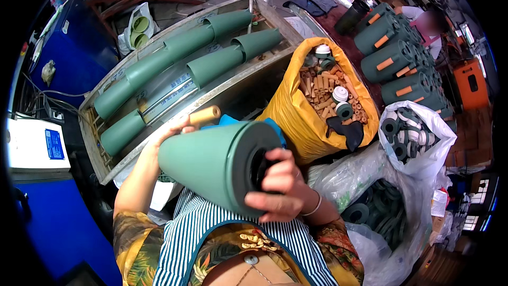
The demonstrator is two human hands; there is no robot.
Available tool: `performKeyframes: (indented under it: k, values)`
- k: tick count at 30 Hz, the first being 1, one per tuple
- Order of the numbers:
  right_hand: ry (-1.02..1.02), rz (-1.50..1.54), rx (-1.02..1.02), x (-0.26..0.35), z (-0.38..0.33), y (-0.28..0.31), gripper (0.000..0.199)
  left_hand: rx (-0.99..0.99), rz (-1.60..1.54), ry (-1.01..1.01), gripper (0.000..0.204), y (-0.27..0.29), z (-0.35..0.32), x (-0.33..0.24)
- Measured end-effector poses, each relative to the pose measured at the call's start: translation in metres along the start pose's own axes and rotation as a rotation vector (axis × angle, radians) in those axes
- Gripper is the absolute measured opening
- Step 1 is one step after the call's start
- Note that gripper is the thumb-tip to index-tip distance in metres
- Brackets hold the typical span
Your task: The person picks up green cylindrical housing parts and inserts smaller internal components and black caps into them by hand.
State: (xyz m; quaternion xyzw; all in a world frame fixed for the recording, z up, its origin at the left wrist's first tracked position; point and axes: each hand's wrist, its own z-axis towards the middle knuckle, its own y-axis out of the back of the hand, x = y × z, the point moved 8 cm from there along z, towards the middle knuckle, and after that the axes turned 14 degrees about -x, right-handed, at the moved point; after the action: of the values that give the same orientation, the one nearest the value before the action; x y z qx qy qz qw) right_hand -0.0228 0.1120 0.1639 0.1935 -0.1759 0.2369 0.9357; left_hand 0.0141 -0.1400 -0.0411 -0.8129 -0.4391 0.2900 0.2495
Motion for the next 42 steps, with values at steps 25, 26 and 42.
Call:
performKeyframes:
  k: [25, 26, 42]
  values:
    - [-1.592, 1.028, -0.846, -0.192, -0.189, -0.011, 0.044, 0.34, 1.918, -2.17, 0.019, -0.166, -0.124, 0.055]
    - [-1.433, 0.853, -0.876, -0.179, -0.168, -0.001, 0.048, 0.038, 1.761, -2.04, 0.023, -0.149, -0.116, 0.023]
    - [-1.117, -1.488, 0.037, -0.28, -0.165, 0.234, 0.062, -0.425, 0.657, -1.204, 0.034, -0.062, -0.027, -0.004]
